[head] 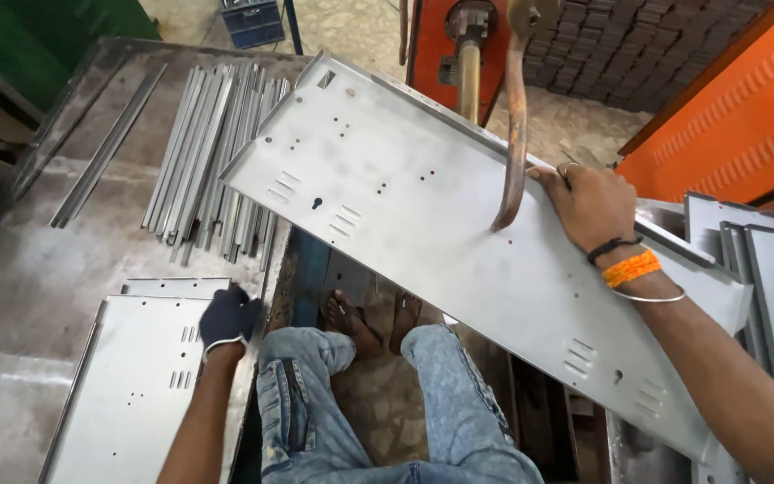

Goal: Spot welding metal rods onto larger metal panels using a stationary welding machine.

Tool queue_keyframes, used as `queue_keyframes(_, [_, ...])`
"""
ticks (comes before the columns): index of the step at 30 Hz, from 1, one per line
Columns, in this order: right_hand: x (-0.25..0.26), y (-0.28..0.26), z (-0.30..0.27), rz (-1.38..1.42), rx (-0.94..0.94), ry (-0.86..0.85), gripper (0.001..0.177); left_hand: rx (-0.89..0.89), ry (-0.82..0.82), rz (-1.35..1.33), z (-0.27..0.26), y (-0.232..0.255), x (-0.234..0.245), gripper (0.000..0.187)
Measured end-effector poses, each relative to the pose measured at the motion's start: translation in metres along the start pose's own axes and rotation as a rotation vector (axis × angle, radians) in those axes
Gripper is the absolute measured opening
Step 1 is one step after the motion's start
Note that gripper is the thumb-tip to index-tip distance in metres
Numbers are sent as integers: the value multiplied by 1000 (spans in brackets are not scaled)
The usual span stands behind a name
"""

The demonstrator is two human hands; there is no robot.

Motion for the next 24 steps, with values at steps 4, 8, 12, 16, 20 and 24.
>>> queue_keyframes(4, [-2, 2, -2, 7, -30, -19, 64, -80, -28, 171, 11, 25, -35, 32])
queue_keyframes(8, [-1, 1, 1, 33, 25, 18, 56, -63, 108, 260, 61, -3, -109, 21])
queue_keyframes(12, [-4, 2, 1, 52, 54, 45, 55, 111, 170, -94, 56, -8, -49, 23])
queue_keyframes(16, [0, -2, 3, 44, 63, 66, 55, 284, -92, -552, 68, -59, -98, 16])
queue_keyframes(20, [-2, 1, 1, 74, 15, 9, 58, 603, -687, -1604, 41, -69, -162, 3])
queue_keyframes(24, [0, 0, 2, 28, 65, 62, 60, 586, -934, -1466, -12, -24, -120, 26])
Point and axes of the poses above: each hand's wrist, its own z-axis towards the middle knuckle, its own x-axis out of the back of the hand, y = z × x, the point moved 8 cm from there along z, towards the middle knuckle, and after that the axes turned 5 degrees about x, right-handed, at the moved point
